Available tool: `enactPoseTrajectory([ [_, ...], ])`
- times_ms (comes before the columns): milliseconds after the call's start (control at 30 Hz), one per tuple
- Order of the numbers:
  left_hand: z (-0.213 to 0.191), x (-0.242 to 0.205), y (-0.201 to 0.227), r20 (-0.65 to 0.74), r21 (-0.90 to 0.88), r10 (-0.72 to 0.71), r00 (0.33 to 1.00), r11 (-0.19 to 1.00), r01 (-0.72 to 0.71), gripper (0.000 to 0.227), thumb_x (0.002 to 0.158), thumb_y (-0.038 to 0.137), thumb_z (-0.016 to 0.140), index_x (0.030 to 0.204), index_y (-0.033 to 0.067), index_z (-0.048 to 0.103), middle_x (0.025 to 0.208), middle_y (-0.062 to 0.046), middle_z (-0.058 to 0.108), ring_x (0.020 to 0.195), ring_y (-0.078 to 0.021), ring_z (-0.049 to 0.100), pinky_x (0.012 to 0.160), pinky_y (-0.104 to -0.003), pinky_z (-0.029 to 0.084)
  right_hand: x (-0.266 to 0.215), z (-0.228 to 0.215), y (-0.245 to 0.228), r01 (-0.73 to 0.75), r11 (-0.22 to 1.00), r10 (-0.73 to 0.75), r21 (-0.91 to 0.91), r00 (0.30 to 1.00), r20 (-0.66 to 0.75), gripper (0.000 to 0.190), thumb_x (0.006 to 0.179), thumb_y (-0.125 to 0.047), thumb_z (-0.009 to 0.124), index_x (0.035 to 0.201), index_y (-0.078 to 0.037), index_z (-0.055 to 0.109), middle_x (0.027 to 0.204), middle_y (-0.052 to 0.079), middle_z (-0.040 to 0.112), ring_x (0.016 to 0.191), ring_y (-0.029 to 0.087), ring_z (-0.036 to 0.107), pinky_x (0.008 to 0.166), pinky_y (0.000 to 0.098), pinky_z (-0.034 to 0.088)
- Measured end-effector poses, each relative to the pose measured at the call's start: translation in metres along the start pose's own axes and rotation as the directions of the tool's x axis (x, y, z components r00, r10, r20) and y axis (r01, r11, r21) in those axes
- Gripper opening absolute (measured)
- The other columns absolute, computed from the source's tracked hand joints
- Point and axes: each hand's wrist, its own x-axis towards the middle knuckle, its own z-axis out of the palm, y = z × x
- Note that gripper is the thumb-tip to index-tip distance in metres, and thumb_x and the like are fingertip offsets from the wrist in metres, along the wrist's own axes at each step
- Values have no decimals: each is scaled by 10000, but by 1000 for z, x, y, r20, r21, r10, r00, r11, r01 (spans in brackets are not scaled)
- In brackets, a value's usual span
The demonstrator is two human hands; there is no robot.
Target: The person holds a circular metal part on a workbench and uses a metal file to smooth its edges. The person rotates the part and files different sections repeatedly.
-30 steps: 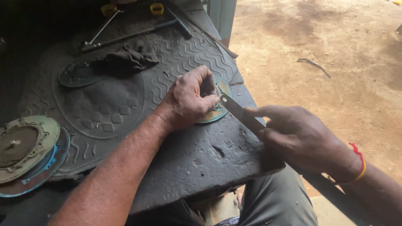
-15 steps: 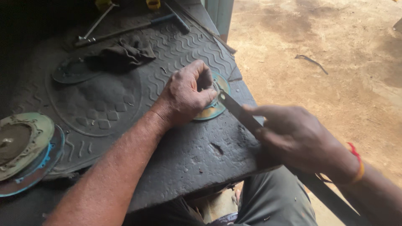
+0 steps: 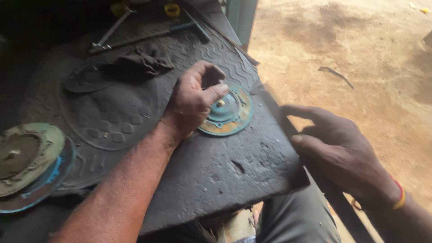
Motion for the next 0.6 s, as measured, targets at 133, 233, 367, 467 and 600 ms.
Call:
enactPoseTrajectory([
  [133,-33,9,-4,-158,88,186,970,981,-173,257,871,41,636,1127,13,639,1075,-115,651,970,-176,657,885,-325,592,-5,8,3,106,979,-62,174,968,-245,532,954,-52,605,1483,-2,587,794,51,675,652,78,579,545,234,467],
  [233,-51,11,-9,-180,608,321,930,779,-151,209,868,76,647,1069,35,689,1052,-106,715,927,-187,710,837,-334,601,-6,14,7,255,894,-129,367,934,-334,550,1004,-53,602,1541,41,530,777,48,631,635,81,556,545,218,436],
  [367,-55,9,-9,-181,684,206,962,729,-28,175,854,133,714,1007,47,711,1005,-116,698,880,-225,705,770,-362,592,-3,30,5,306,819,-116,485,916,-383,574,995,-53,584,1541,87,481,759,62,624,644,99,569,605,224,457],
  [467,-52,9,-10,-160,683,165,973,730,-12,182,852,157,722,1002,54,718,1015,-117,705,897,-234,711,790,-369,589,-4,40,6,293,820,-85,492,912,-401,606,987,-47,595,1569,76,483,742,82,612,620,106,546,569,244,436],
  [600,-51,6,-9,-109,690,191,976,721,-64,185,882,169,706,1028,57,724,1054,-125,701,962,-248,701,823,-379,578,-1,44,7,309,796,-55,521,894,-445,594,973,-39,593,1545,86,494,752,78,630,651,113,589,624,241,472],
])
